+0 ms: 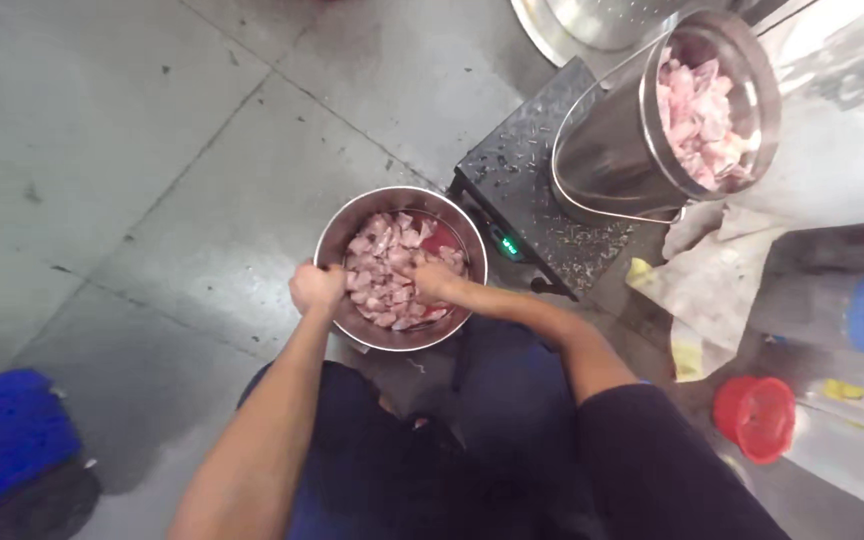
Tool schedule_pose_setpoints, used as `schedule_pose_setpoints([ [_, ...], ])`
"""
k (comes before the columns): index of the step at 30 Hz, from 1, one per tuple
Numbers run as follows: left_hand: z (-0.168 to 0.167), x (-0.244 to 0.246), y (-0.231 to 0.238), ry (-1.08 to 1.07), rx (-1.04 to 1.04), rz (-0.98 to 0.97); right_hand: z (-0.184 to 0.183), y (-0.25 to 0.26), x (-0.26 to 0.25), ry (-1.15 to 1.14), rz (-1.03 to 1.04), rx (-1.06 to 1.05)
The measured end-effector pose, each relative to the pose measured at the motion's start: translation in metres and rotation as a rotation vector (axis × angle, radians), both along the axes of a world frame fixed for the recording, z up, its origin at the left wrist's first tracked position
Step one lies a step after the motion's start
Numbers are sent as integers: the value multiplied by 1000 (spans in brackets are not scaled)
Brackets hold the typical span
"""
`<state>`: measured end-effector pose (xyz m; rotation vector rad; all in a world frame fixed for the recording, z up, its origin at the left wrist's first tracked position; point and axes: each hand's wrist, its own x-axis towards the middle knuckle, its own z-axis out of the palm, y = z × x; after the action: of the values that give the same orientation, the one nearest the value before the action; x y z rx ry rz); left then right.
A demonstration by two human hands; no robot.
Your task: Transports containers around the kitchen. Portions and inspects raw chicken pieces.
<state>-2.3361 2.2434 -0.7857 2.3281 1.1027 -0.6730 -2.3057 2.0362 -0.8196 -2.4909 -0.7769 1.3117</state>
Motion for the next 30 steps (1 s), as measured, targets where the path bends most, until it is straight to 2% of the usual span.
schedule_pose_setpoints([
  [5, -5, 0, 2, 6, -1, 8, -35, 21, -23, 116, 44, -41],
  [8, -4, 0, 2, -18, 5, 7, -50, 31, -31, 224, 64, 27],
  [12, -1, 1, 0, -33, 1, -12, -51, 40, -40, 437, 9, 113],
  [19, -13, -2, 7, -33, 10, 34, -62, 40, -35, 583, -8, 60],
  [23, -10, -1, 1, -19, 6, 15, -41, 32, -34, 583, 10, 31],
  [27, -8, 1, 4, -10, 18, -2, -62, 29, -43, 485, 12, 117],
  [30, -5, 2, 1, -7, 21, -3, -52, 27, -47, 451, 27, 91],
])
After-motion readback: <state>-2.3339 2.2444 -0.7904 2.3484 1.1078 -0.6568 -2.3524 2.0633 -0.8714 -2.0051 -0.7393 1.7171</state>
